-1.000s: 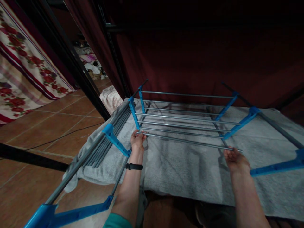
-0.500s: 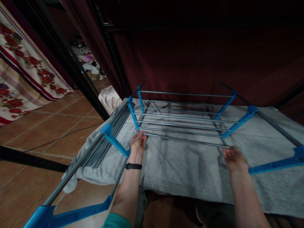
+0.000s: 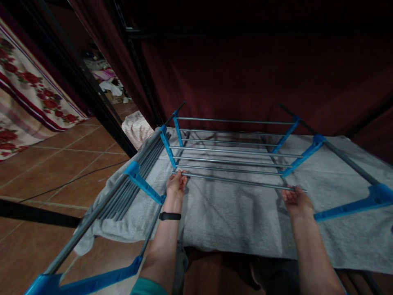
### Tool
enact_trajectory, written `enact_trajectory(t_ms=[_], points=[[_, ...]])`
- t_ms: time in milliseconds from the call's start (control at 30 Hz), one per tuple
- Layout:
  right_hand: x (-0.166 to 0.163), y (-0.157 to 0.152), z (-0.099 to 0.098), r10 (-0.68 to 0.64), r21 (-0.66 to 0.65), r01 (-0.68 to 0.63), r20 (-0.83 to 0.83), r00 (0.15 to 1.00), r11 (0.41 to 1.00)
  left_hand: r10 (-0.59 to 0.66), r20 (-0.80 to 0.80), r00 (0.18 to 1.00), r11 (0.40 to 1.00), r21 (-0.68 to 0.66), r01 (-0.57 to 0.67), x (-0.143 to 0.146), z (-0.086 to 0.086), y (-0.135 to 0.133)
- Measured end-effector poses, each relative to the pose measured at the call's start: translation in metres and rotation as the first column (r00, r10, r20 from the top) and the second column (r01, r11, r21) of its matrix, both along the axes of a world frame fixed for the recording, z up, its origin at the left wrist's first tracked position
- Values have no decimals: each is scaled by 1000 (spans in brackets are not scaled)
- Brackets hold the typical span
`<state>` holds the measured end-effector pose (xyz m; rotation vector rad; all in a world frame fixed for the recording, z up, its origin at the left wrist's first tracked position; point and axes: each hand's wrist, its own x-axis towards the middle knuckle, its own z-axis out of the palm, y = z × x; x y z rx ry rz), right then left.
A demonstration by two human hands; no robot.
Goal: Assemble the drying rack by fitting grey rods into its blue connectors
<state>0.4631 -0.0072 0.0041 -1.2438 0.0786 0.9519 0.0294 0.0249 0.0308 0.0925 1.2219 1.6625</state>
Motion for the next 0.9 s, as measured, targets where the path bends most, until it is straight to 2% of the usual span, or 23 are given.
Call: enact_trajectory(t_ms=[233, 400, 700, 900], points=[[0, 1, -5, 36, 47, -35, -18, 999, 998, 30, 17, 999, 999, -19, -30, 1, 4, -1], [-1, 4, -9, 23, 71, -22, -10, 1000, 997, 8, 13, 1000, 1000, -13, -8, 3, 7, -4], [-14, 5, -2, 35, 125, -30, -39, 999, 992, -163, 75, 984, 982, -83, 169, 13, 9, -2], [-20, 6, -1, 132, 185, -123, -36, 991, 975, -246, 77, 966, 963, -93, 253, 16, 1, 1]])
